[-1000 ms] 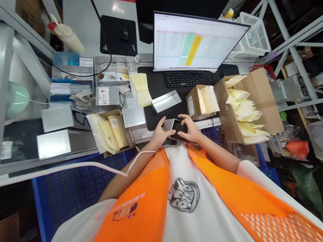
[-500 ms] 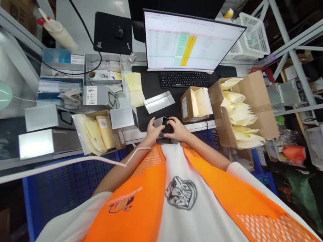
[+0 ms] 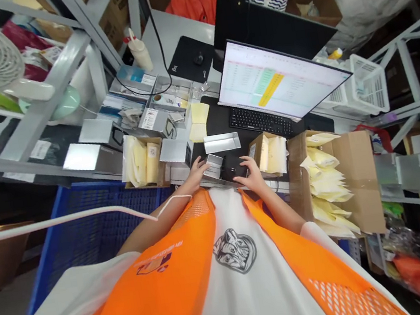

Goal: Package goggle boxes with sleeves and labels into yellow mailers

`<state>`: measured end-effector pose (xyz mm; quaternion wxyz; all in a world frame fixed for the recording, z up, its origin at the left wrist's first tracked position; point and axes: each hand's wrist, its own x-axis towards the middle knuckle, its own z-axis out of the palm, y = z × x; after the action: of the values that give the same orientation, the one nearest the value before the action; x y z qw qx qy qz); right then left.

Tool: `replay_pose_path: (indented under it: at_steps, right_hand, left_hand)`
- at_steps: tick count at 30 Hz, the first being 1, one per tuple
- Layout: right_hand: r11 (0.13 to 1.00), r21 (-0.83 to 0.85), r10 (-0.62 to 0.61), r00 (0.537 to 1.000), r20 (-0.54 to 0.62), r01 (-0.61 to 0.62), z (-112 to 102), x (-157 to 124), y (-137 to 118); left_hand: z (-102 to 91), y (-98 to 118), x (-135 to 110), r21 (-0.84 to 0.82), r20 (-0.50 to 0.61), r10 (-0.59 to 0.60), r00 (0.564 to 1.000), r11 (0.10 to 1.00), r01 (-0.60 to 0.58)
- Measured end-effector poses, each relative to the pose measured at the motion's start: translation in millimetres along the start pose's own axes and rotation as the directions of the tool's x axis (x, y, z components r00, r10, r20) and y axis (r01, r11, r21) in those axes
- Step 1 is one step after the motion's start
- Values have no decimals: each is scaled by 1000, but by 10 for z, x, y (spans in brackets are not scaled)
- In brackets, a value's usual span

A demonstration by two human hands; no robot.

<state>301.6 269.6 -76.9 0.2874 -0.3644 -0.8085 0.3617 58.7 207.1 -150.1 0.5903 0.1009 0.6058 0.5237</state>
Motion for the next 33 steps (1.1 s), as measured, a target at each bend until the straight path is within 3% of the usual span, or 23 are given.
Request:
replay_pose_path:
  at_steps: [5, 10, 12, 15, 17, 20, 22, 25, 29, 33]
  right_hand:
    - [984, 129, -91, 975, -203, 119, -286, 189, -320]
    - [977, 1, -188, 869, -457, 212, -764, 418, -676]
    - [980, -65, -193, 839, -509, 186, -950, 513, -719]
    - [991, -136, -64, 884, -462, 0, -1041, 673, -671]
    - [970, -204, 46, 928, -371, -130, -938, 793, -595]
    - [922, -333, 140, 973, -184, -196, -596, 961, -461]
    - [890, -406, 204, 978, -51, -207, -306, 1030, -356]
    - [829, -513, 312, 945, 94, -223, 145, 1043, -164]
    - [753, -620, 363, 925, 113, -220, 664, 950, 80]
    - [730, -645, 323, 946, 35, -226, 900, 808, 212]
  left_hand:
    - [-116, 64, -76, -138, 18, 35, 999, 990, -32]
    - [-200, 110, -181, -127, -18, 256, 966, 958, -257]
    - [-274, 111, -252, -106, -38, 309, 950, 944, -311]
    - [-437, 115, -410, -52, -82, 394, 915, 915, -399]
    - [-566, 132, -540, 2, -123, 460, 879, 886, -464]
    - [-764, 195, -740, 21, -171, 498, 850, 864, -502]
    - [-884, 265, -861, -1, -196, 484, 853, 870, -494]
    - [-1027, 398, -1005, 4, -218, 468, 856, 878, -479]
    - [-1143, 550, -1090, 20, -184, 476, 860, 876, -481]
    - [-1206, 614, -1068, -28, -106, 470, 876, 880, -475]
